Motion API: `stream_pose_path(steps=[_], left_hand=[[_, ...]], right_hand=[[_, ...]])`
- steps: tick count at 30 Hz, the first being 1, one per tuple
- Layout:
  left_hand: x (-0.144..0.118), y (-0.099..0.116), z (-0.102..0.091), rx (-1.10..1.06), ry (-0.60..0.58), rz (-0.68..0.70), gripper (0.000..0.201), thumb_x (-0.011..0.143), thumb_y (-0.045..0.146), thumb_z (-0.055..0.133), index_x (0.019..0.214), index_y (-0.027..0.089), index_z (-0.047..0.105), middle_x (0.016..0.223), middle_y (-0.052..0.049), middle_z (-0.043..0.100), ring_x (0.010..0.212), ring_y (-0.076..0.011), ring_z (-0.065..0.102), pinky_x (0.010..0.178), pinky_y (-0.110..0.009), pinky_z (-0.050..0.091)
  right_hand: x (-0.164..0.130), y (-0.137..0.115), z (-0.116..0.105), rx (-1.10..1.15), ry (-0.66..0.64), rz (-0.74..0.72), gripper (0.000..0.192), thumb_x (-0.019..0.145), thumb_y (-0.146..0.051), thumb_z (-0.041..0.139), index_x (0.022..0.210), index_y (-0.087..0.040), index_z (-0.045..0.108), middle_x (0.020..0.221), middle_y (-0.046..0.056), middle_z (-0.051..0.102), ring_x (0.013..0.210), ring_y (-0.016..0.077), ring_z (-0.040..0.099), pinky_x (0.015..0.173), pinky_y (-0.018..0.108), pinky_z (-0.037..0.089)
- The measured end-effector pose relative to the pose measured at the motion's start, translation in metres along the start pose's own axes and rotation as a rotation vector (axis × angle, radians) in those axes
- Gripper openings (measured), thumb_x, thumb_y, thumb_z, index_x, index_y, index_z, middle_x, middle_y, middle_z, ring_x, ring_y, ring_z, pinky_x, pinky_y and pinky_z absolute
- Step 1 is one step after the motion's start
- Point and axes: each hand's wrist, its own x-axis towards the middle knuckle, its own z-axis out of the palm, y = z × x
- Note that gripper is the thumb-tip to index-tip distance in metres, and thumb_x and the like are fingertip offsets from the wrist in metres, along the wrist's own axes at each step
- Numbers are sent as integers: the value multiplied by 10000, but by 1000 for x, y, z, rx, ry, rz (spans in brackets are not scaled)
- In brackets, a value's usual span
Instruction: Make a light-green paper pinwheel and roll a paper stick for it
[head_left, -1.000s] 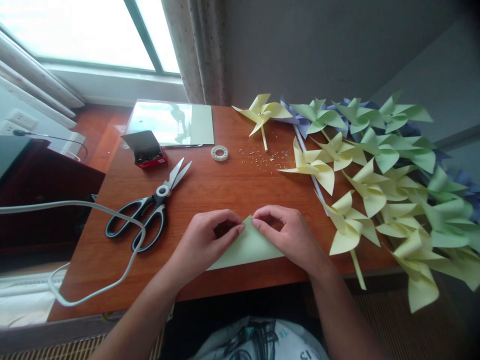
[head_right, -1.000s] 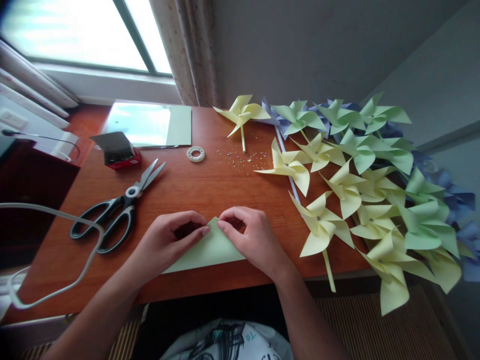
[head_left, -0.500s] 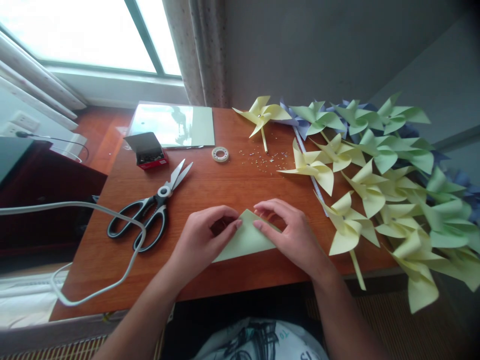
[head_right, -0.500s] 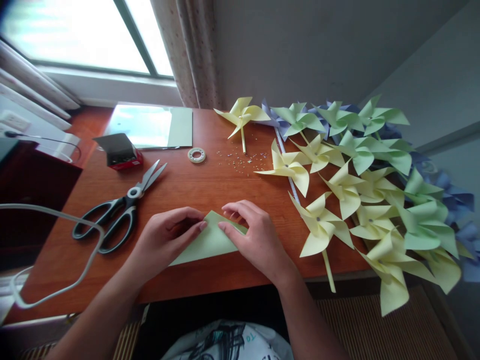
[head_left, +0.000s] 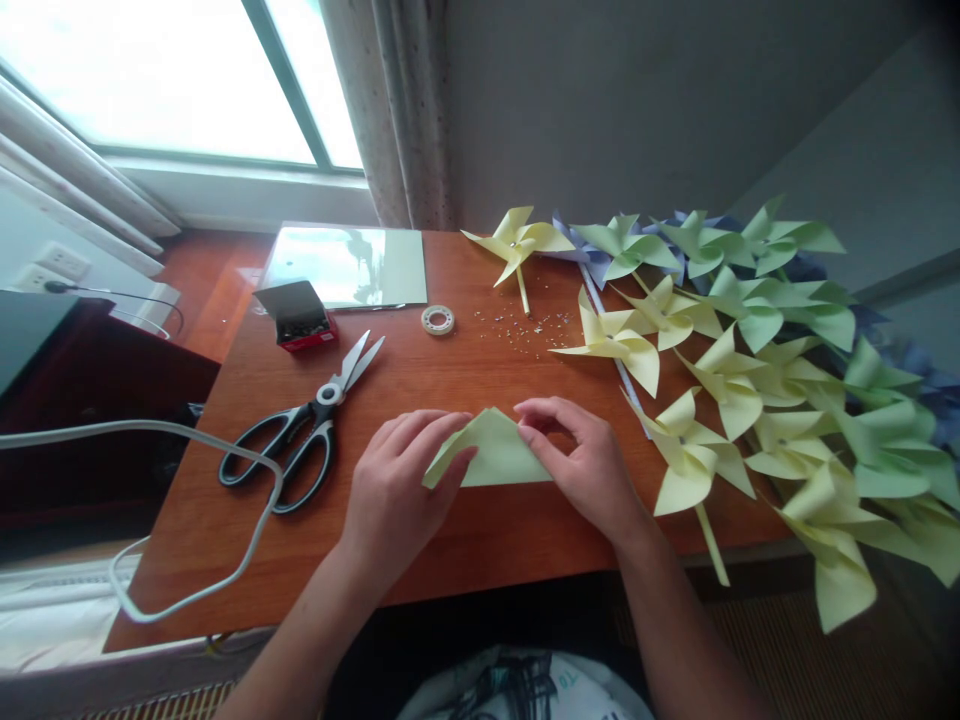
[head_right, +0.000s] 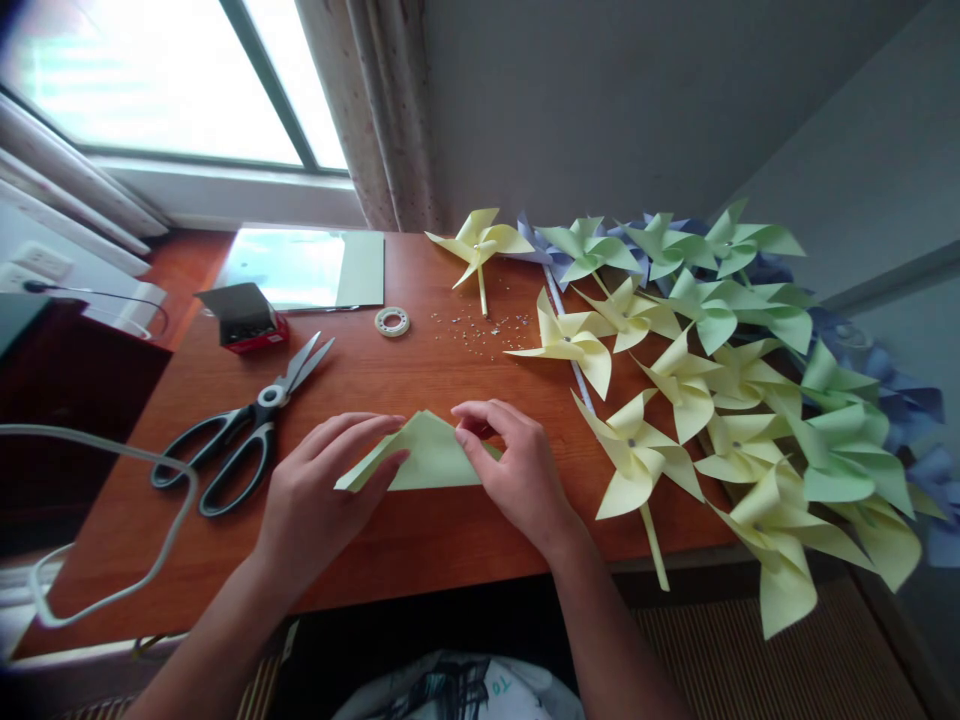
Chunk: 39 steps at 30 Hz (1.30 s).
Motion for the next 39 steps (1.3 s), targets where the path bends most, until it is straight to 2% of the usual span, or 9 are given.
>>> stream_pose_path(steps=[5,10,14,18,20,23,29,33,39], left_hand=[[-8,-1,5,-26,-28,-36,180,925,196,682,1104,194,688,1009,-63,747,885,-212,706,811,-333,553],[-14,-1,9,-5,-77,21,147,938,195,650,1079,191,692,983,-66,754,867,-221,700,799,-349,558],[-18,1,9,-26,-92,38,139,936,192,647,1069,198,688,977,-65,757,860,-214,702,792,-341,564],[-22,13,2,-75,-55,18,178,918,148,661,1084,210,680,977,-62,742,877,-198,697,820,-326,564],[-28,23,-3,-100,17,-27,245,893,106,678,1115,209,674,1023,-74,718,912,-196,682,830,-325,557],[-42,38,-8,-161,113,-87,288,865,26,671,1090,205,678,967,-56,672,852,-163,652,768,-285,547],[-55,47,0,-151,40,-45,318,847,45,703,1125,195,666,1094,-97,699,1042,-230,642,924,-386,518],[-48,47,7,-257,-15,-51,233,866,37,683,1010,216,646,887,-17,728,859,-177,669,864,-354,514],[-48,52,8,-276,11,-88,221,870,22,664,968,219,646,847,-7,717,799,-166,666,800,-335,519]], right_hand=[[-5,3,1,-50,14,-51,119,939,-164,653,1009,-218,732,965,30,751,859,164,698,822,284,550],[-14,0,-1,38,-51,29,126,977,-270,633,1037,-221,732,997,43,745,917,178,705,809,285,553],[-24,-2,-3,13,-94,7,198,904,-213,716,1102,-222,714,952,30,738,840,168,688,807,292,555],[-31,-6,0,17,-97,-24,199,894,-136,688,1067,-228,719,880,10,726,780,153,672,768,276,550],[-35,-10,2,31,-77,-40,210,907,-125,663,1079,-231,719,898,15,721,778,153,667,768,279,547],[-42,-15,5,37,-62,-90,196,932,-114,622,1055,-227,725,902,28,716,798,159,668,766,282,538],[-55,-19,6,61,-119,-129,134,953,-127,607,955,-204,717,858,40,723,804,166,675,733,274,523],[-59,-18,4,17,-120,-142,127,949,-121,605,930,-198,704,841,38,714,791,162,667,731,272,524],[-63,-17,4,-86,-38,-235,169,941,-98,606,1015,-228,686,919,59,715,852,191,674,773,321,562]])
